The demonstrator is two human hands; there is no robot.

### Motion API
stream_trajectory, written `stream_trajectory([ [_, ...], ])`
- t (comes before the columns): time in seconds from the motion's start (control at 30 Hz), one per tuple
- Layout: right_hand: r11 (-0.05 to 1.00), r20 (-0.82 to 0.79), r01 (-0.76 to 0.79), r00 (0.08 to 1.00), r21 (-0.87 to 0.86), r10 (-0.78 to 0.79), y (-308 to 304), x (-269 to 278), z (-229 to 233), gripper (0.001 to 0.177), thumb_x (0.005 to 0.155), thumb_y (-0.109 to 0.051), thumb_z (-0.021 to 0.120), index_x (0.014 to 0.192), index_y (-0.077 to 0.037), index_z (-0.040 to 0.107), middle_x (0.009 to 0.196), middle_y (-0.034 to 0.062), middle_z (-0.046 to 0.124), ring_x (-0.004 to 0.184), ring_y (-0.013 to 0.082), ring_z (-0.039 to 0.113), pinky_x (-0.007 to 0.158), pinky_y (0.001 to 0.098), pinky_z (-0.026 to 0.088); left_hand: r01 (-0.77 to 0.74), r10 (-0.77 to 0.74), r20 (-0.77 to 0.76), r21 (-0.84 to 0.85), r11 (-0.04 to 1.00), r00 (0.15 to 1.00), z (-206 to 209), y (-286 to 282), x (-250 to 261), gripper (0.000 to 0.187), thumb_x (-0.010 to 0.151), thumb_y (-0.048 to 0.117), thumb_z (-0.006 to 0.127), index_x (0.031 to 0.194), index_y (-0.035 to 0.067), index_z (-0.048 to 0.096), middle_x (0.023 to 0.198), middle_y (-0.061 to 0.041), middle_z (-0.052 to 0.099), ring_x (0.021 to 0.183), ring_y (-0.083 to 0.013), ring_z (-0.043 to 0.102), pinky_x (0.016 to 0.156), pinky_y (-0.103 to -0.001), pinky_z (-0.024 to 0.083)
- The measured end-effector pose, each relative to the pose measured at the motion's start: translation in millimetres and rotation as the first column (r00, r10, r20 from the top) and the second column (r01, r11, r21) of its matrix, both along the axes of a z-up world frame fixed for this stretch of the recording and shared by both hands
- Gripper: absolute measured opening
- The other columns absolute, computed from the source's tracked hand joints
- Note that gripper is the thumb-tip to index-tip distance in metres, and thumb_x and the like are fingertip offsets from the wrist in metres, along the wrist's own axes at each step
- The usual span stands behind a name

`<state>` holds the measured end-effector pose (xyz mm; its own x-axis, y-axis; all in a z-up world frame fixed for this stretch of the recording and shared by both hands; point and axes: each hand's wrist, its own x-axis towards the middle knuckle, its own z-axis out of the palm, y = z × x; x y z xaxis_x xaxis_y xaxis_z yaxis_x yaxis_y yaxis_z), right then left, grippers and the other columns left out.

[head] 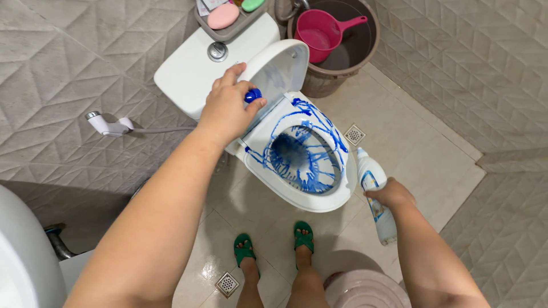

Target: Cleaning a toilet bowl with liquid cleaner, washing hands in a sink, and opening a detergent packet.

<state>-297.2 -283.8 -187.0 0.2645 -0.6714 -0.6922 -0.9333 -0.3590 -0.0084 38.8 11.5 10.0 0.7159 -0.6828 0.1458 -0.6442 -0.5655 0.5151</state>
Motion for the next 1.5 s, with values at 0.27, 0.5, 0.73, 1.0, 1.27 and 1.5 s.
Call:
stream_trajectory([
  [0.27,0.998,-0.079,0.011,0.997,0.055,-0.007,38,-81,-22,0.085,0.065,-0.05,0.091,0.134,-0.008,0.062,0.121,0.0158,0.076,0.112,0.0302,0.074,0.098,0.0424,0.057,0.013,-0.013,-0.033,0.007,1.0,0.999,5,1,1,0.036,0.087,0.03,0.08,0.111,0.004,0.075,0.155,-0.013,0.044,0.133,-0.0368,0.048,0.106,-0.045,0.045],
  [0.5,0.993,-0.126,-0.044,0.99,0.11,0.058,94,-87,-8,0.089,0.067,-0.049,0.09,0.14,-0.012,0.056,0.126,0.0133,0.074,0.118,0.028,0.071,0.101,0.0408,0.055,0.016,-0.015,-0.055,0.011,1.0,0.998,6,1,-2,0.036,0.088,0.03,0.08,0.112,0.004,0.074,0.156,-0.013,0.042,0.134,-0.0363,0.047,0.107,-0.044,0.044],
  [0.73,0.951,-0.053,-0.249,0.963,0.183,0.263,148,-16,-7,0.088,0.068,-0.052,0.086,0.141,-0.013,0.055,0.126,0.0116,0.074,0.116,0.0246,0.071,0.098,0.0371,0.055,0.015,-0.015,-0.047,0.005,1.0,0.999,3,0,2,0.034,0.087,0.03,0.08,0.11,0.005,0.075,0.155,-0.013,0.043,0.133,-0.0372,0.047,0.109,-0.044,0.043],
  [1.0,0.906,0.11,-0.371,0.928,0.203,0.355,197,102,6,0.093,0.068,-0.053,0.086,0.144,-0.011,0.052,0.128,0.014,0.071,0.116,0.0269,0.07,0.096,0.0366,0.055,0.028,-0.03,-0.063,-0.027,0.999,0.998,1,2,5,0.035,0.086,0.03,0.08,0.11,0.005,0.076,0.156,-0.012,0.042,0.135,-0.0374,0.046,0.11,-0.042,0.042],
  [1.27,0.92,0.195,-0.294,0.949,0.259,0.248,222,164,29,0.092,0.07,-0.051,0.085,0.144,-0.01,0.05,0.126,0.0155,0.071,0.111,0.0288,0.072,0.094,0.0386,0.057,0.036,-0.038,-0.1,-0.022,0.999,0.994,2,2,6,0.036,0.085,0.032,0.08,0.11,0.005,0.076,0.157,-0.011,0.039,0.136,-0.0352,0.045,0.11,-0.043,0.042],
  [1.5,0.915,0.219,-0.306,0.942,0.261,0.253,232,171,29,0.091,0.069,-0.05,0.085,0.144,-0.011,0.05,0.127,0.0135,0.072,0.11,0.0279,0.073,0.093,0.0386,0.057,0.029,-0.03,-0.108,-0.01,1.0,0.994,4,1,4,0.036,0.084,0.031,0.08,0.109,0.005,0.076,0.158,-0.009,0.04,0.134,-0.0344,0.046,0.109,-0.042,0.043],
])
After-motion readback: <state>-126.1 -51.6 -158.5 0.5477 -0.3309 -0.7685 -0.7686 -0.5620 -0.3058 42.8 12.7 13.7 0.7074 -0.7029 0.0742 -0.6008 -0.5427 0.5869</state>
